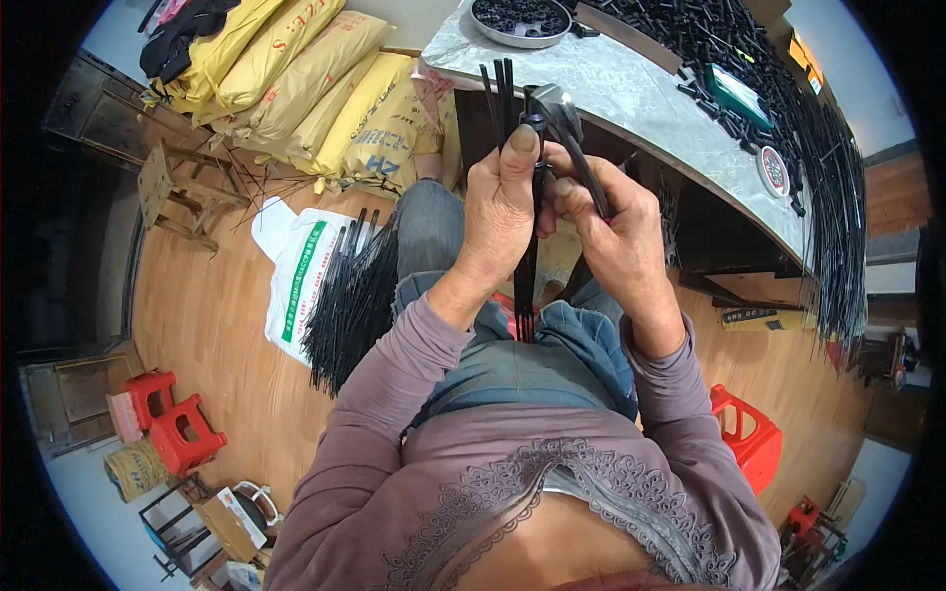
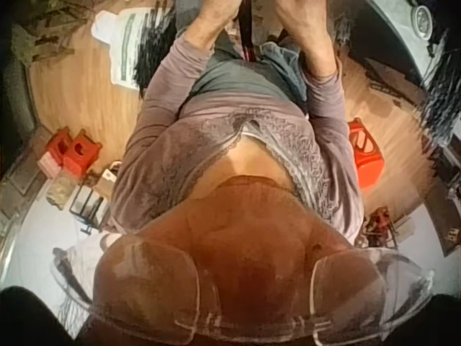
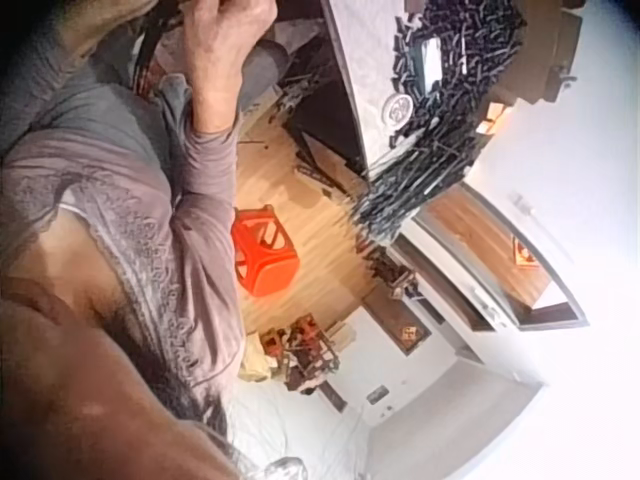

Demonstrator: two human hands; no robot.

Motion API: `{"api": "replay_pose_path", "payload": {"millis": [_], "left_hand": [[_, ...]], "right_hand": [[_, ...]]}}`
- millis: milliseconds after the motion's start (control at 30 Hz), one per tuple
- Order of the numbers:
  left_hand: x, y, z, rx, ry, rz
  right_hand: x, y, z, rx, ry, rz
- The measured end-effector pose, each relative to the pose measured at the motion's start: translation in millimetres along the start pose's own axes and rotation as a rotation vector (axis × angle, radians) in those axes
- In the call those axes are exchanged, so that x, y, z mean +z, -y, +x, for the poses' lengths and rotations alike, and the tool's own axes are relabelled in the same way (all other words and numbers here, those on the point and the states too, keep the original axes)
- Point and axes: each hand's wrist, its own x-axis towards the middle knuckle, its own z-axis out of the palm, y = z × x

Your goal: Bundling multiple black cables together using a mounting jig and pliers for tightening and cutting.

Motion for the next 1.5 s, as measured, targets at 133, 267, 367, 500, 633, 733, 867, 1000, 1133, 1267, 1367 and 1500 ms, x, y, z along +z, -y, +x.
{"api": "replay_pose_path", "payload": {"millis": [133, 267, 367, 500, 633, 733, 867, 1000, 1133, 1267, 1367, 1500], "left_hand": [[-8.3, -2.0, 3.7, -0.060, 0.058, -0.058], [-14.8, 0.7, 9.0, -0.115, 0.142, -0.179], [-17.0, 1.4, 12.0, -0.159, 0.167, -0.212], [5.8, -4.5, 3.1, -0.163, 0.263, -0.155], [6.3, 0.1, 9.1, -0.182, 0.298, -0.182], [6.2, 4.2, 10.7, -0.171, 0.249, -0.205], [0.3, 0.9, 12.2, -0.192, 0.221, -0.193], [7.2, 0.3, 8.9, -0.172, 0.196, -0.119], [6.9, 2.2, 8.0, -0.144, 0.148, -0.050], [8.1, -0.3, 7.4, -0.140, 0.134, -0.021], [6.8, -0.6, 9.1, -0.135, 0.176, -0.024], [7.1, -2.7, 8.2, -0.146, 0.180, -0.051]], "right_hand": [[-18.7, 17.2, -1.6, 0.189, 0.020, 0.177], [-67.4, 32.2, -9.6, 0.517, 0.366, 0.311], [-87.5, 39.5, -22.4, 0.635, 0.497, 0.230], [-82.2, 42.3, -20.8, 0.748, 0.661, 0.082], [-82.0, 35.1, -27.4, 0.789, 0.619, 0.201], [-86.6, 37.4, -29.4, 0.802, 0.584, 0.255], [-86.0, 32.2, -34.8, 0.823, 0.605, 0.294], [-73.6, 22.3, -34.2, 0.732, 0.603, 0.447], [-68.5, 23.9, -31.8, 0.739, 0.583, 0.514], [-73.4, 25.7, -30.0, 0.794, 0.615, 0.524], [-74.1, 27.9, -30.3, 0.832, 0.633, 0.616], [-65.6, 24.4, -37.0, 0.803, 0.566, 0.745]]}}
